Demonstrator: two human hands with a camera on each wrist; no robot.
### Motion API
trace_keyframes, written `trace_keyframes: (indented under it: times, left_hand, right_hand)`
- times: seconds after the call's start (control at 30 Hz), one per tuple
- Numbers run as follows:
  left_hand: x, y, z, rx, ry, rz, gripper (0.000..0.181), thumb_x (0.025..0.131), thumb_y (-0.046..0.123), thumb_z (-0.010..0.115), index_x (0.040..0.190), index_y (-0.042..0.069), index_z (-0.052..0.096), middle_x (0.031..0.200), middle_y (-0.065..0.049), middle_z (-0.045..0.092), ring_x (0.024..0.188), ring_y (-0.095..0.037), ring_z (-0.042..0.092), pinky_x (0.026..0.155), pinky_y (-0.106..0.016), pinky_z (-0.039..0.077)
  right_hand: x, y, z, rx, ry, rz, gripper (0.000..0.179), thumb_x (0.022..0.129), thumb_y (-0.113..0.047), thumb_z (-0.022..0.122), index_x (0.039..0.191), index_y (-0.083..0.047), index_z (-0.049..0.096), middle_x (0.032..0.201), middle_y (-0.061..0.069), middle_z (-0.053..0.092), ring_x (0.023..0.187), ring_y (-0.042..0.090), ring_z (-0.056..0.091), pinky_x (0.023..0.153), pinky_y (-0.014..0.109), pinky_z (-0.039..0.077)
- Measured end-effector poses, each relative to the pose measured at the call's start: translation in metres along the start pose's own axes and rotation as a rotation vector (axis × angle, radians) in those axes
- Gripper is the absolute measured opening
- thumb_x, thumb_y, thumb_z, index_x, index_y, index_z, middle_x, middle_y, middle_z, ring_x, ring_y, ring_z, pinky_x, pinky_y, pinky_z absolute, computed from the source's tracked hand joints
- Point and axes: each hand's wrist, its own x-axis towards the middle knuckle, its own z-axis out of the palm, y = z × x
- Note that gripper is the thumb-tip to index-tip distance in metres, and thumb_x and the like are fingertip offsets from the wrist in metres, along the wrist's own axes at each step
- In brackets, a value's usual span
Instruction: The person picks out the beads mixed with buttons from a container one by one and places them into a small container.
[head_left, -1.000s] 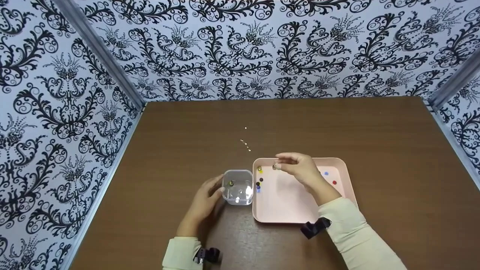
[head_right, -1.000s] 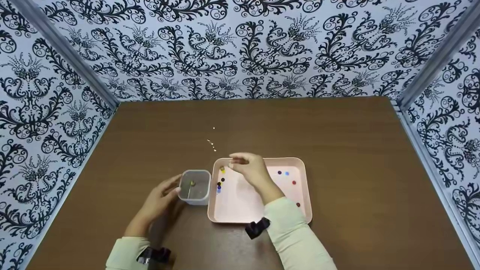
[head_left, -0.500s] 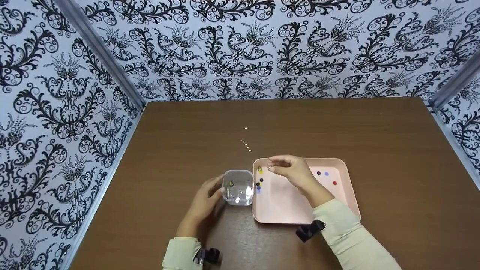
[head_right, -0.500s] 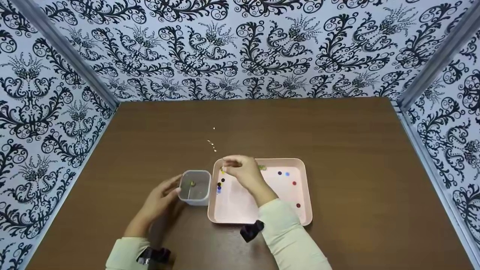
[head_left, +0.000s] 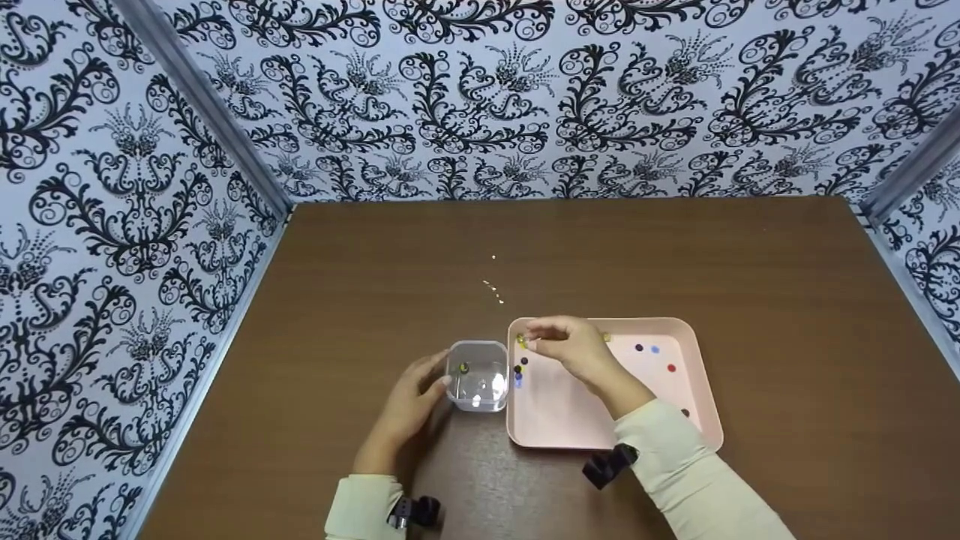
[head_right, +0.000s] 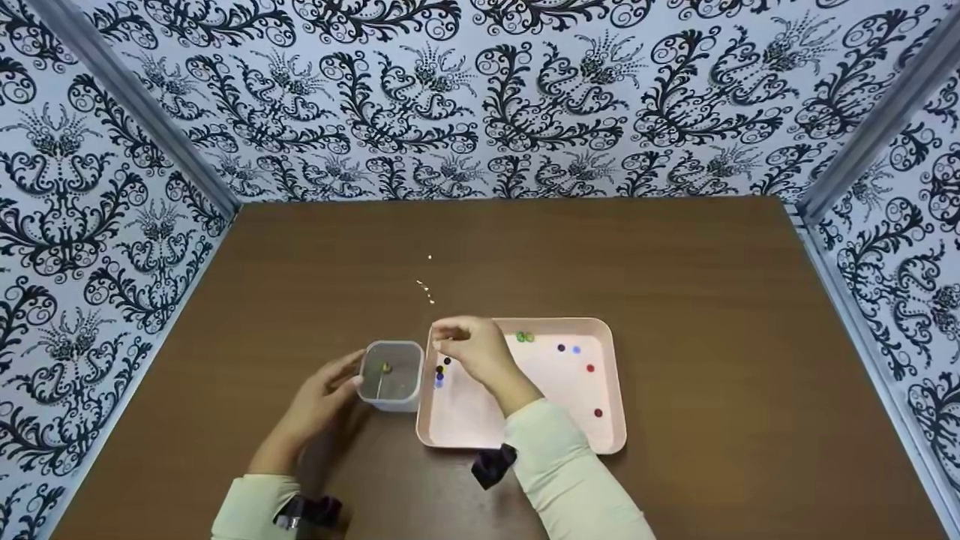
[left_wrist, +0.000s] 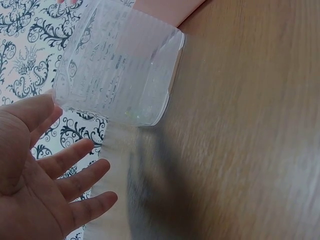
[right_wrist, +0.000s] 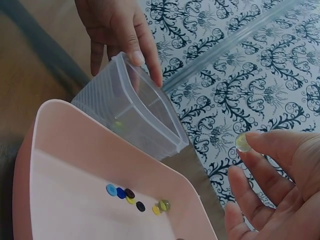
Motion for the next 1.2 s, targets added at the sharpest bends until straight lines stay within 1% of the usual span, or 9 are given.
trace_keyframes:
  times: [0.1,0.27,0.4,0.57,0.73,0.8,1.0,1.2]
  left_hand:
    - [0.0,-0.001,0.0,-0.013,0.002,0.005,0.041,0.095,0.013,0.059,0.133,-0.001,0.055,0.134,-0.024,0.053,0.128,-0.043,0.043,0.109,-0.059,0.03]
    - [0.0,0.0,0.0,-0.034,0.008,-0.01,0.041,0.095,0.012,0.059,0.133,0.0,0.055,0.135,-0.023,0.053,0.129,-0.042,0.043,0.11,-0.057,0.029]
    - [0.0,0.001,0.001,-0.034,0.009,-0.021,0.041,0.095,0.012,0.059,0.134,0.001,0.055,0.135,-0.023,0.052,0.13,-0.042,0.042,0.111,-0.057,0.028]
    - [0.0,0.001,0.001,-0.033,0.007,-0.029,0.041,0.095,0.015,0.059,0.134,0.002,0.055,0.136,-0.023,0.052,0.13,-0.042,0.042,0.111,-0.058,0.028]
    - [0.0,0.001,0.001,-0.017,0.008,-0.008,0.041,0.095,0.014,0.06,0.134,0.001,0.055,0.134,-0.023,0.053,0.129,-0.042,0.044,0.11,-0.058,0.029]
    - [0.0,0.0,0.001,-0.005,0.01,0.011,0.041,0.094,0.014,0.06,0.133,0.001,0.056,0.133,-0.024,0.054,0.127,-0.043,0.044,0.109,-0.059,0.03]
    - [0.0,0.0,0.0,0.003,0.012,0.019,0.041,0.094,0.014,0.061,0.133,0.0,0.056,0.132,-0.026,0.054,0.127,-0.045,0.044,0.108,-0.06,0.03]
    - [0.001,0.0,0.0,0.016,0.014,0.023,0.042,0.094,0.014,0.061,0.132,0.0,0.056,0.132,-0.025,0.054,0.126,-0.045,0.045,0.107,-0.061,0.031]
  right_hand:
    - [0.0,0.0,0.003,-0.013,-0.008,0.006,0.029,0.083,0.004,0.069,0.111,0.009,0.066,0.102,0.016,0.071,0.097,0.02,0.066,0.087,0.028,0.055]
    - [0.0,0.0,0.008,-0.039,-0.021,0.006,0.028,0.083,0.003,0.069,0.11,0.009,0.067,0.101,0.015,0.07,0.096,0.021,0.066,0.086,0.028,0.055]
    - [0.002,0.002,0.012,-0.059,-0.043,-0.023,0.028,0.083,0.003,0.068,0.11,0.011,0.066,0.101,0.018,0.07,0.096,0.023,0.066,0.083,0.027,0.056]
    - [0.003,0.003,0.016,-0.089,-0.062,-0.044,0.028,0.082,0.002,0.068,0.109,0.011,0.066,0.099,0.017,0.071,0.093,0.021,0.066,0.081,0.026,0.056]
    - [0.002,0.003,0.02,-0.105,-0.079,-0.03,0.03,0.083,0.001,0.068,0.111,0.01,0.066,0.1,0.015,0.071,0.094,0.021,0.066,0.082,0.027,0.056]
    - [0.002,0.003,0.022,-0.113,-0.086,-0.032,0.03,0.083,0.0,0.069,0.111,0.009,0.066,0.1,0.016,0.071,0.094,0.023,0.067,0.082,0.027,0.056]
    - [0.005,0.003,0.028,-0.165,-0.105,-0.074,0.029,0.082,-0.001,0.069,0.11,0.007,0.068,0.1,0.017,0.071,0.092,0.026,0.067,0.079,0.028,0.057]
    - [0.004,0.001,0.033,-0.222,-0.111,-0.096,0.027,0.082,-0.001,0.069,0.108,0.004,0.07,0.097,0.013,0.072,0.09,0.024,0.067,0.075,0.026,0.056]
